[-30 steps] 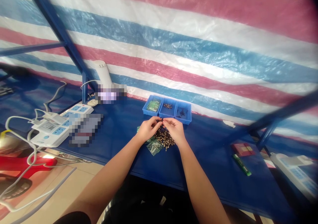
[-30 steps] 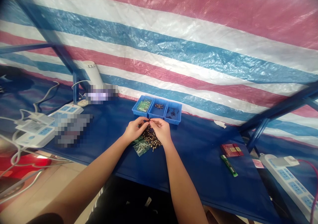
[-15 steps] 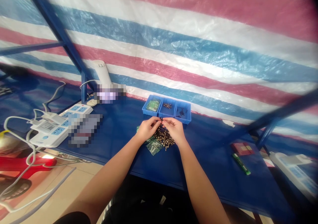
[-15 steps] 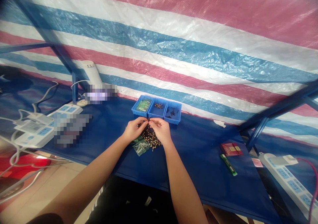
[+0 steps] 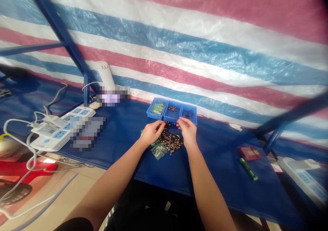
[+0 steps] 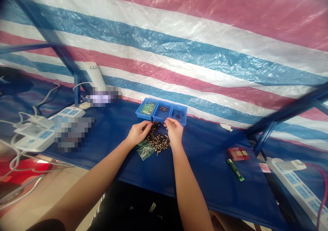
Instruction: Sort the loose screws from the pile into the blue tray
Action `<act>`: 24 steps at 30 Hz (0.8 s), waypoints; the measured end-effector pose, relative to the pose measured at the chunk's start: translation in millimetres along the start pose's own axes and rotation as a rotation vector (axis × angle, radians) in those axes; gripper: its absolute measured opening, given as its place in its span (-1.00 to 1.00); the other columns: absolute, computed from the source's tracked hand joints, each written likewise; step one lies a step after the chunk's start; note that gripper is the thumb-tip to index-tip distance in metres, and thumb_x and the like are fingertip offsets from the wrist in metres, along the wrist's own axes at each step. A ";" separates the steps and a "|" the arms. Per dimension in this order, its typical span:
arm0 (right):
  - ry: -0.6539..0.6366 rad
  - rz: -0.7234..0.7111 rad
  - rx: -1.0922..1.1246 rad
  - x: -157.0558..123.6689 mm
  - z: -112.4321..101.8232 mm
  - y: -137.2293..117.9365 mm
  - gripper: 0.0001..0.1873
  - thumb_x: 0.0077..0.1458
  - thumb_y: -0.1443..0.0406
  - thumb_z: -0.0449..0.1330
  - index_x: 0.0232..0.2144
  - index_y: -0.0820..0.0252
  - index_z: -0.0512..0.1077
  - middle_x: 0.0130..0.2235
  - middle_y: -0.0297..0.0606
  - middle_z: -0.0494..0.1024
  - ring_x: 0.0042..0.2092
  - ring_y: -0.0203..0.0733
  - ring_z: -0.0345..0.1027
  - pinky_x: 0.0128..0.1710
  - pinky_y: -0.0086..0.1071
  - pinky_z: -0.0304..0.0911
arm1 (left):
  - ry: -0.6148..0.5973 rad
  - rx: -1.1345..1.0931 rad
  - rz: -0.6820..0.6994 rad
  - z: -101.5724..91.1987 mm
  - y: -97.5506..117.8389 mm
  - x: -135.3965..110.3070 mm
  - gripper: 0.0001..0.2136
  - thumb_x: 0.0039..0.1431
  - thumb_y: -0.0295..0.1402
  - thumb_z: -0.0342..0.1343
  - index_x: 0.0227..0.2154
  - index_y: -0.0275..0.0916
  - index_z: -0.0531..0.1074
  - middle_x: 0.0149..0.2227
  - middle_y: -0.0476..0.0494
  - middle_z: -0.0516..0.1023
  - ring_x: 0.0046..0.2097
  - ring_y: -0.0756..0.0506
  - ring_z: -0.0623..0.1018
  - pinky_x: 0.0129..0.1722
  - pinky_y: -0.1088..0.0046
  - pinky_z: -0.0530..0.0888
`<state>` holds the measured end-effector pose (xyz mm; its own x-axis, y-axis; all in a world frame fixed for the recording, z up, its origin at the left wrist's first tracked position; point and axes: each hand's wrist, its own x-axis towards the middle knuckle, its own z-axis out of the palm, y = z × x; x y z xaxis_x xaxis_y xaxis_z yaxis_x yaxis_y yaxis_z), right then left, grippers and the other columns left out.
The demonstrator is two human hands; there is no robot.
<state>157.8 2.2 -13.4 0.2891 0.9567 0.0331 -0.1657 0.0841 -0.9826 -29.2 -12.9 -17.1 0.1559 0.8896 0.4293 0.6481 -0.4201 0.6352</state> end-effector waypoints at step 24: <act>-0.307 -0.466 -1.208 -6.2 -8.3 14.0 -0.66 0.22 0.27 0.08 0.02 0.06 0.46 -0.12 -0.17 0.54 -0.07 -0.05 0.32 0.00 -0.25 0.19 | 0.011 0.042 -0.009 0.9 2.5 0.5 -0.75 0.30 -0.19 -0.02 -0.20 -0.19 0.49 -0.44 0.00 0.57 -0.46 0.02 0.49 -0.44 0.55 0.34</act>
<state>161.5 -4.8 -28.9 -0.1596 0.9432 0.2915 0.8717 0.2732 -0.4068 -26.9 -13.4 -15.9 0.1414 0.8913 0.4307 0.6801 -0.4036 0.6120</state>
